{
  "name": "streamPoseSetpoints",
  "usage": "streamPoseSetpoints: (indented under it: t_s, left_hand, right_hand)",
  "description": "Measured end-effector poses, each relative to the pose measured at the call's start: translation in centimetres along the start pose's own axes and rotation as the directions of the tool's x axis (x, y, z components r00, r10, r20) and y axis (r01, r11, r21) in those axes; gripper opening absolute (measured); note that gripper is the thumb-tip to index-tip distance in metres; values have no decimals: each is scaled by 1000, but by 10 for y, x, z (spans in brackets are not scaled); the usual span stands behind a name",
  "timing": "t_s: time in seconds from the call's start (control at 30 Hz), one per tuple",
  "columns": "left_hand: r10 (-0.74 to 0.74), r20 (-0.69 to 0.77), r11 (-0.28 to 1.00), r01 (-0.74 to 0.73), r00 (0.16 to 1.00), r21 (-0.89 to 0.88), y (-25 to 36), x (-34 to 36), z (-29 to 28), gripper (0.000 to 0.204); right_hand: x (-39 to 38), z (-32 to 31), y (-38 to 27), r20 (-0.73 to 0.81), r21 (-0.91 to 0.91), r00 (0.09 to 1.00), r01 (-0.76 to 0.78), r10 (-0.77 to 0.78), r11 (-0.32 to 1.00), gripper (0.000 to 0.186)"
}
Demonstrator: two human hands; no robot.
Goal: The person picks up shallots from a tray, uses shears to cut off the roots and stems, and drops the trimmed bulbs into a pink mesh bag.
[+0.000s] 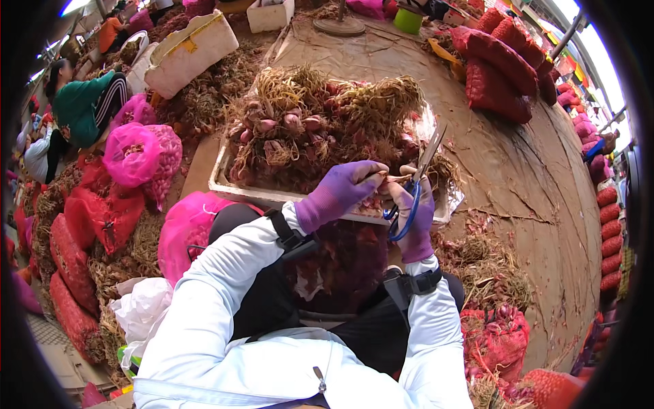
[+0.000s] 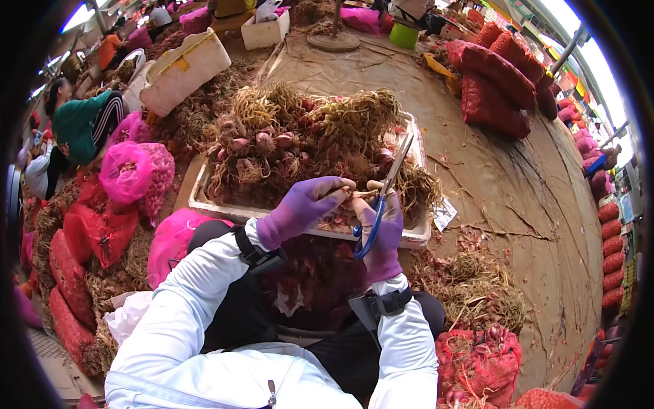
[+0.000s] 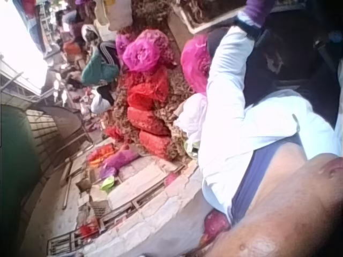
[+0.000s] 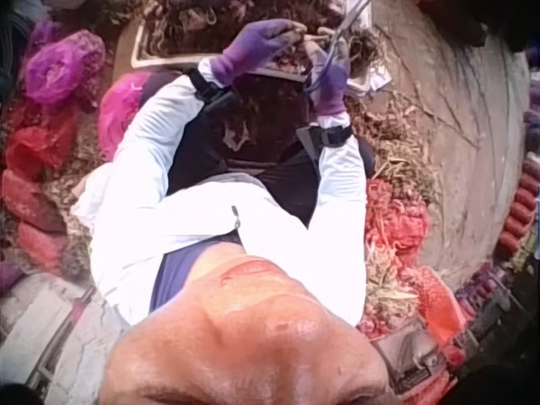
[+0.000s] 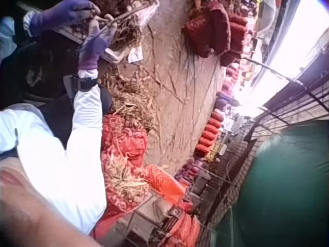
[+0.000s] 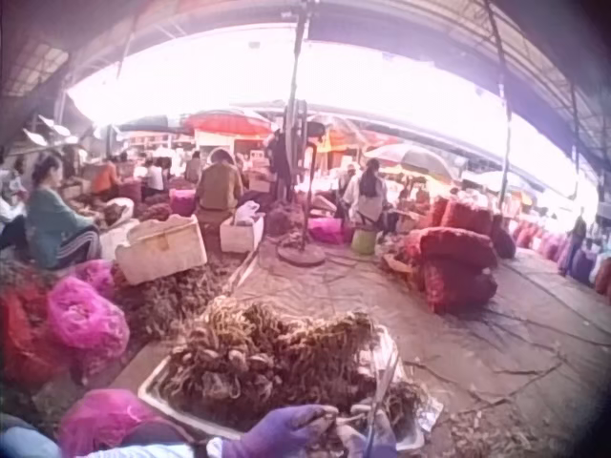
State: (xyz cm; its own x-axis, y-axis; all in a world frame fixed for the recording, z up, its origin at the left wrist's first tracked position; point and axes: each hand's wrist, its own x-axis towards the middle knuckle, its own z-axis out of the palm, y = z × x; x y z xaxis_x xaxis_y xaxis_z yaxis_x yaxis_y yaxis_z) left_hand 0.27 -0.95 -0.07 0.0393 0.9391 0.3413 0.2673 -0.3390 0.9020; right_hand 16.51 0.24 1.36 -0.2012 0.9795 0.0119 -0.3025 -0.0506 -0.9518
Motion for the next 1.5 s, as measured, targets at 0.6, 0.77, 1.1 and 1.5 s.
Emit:
streamPoseSetpoints:
  t_s: [0.6, 0.77, 1.1, 1.5]
  left_hand:
    - [-413, 269, 553, 474, 870, -685, -20, 2, -7, 27]
    - [-316, 374, 518, 489, 872, -702, -25, 10, -22, 30]
    - [-300, 331, 671, 444, 895, -594, -9, 3, -12, 30]
    - [-244, 391, 729, 434, 887, -530, -3, 5, -14, 24]
  right_hand:
    - [2, -1, 5, 76, 164, 988, -144, 134, 976, 34]
    - [5, -8, 5, 21, -8, 988, -156, 156, 988, 32]
    - [3, -6, 16, 69, -72, 997, 28, -23, 997, 49]
    - [-1, -5, 5, 127, -203, 992, 36, -10, 979, 41]
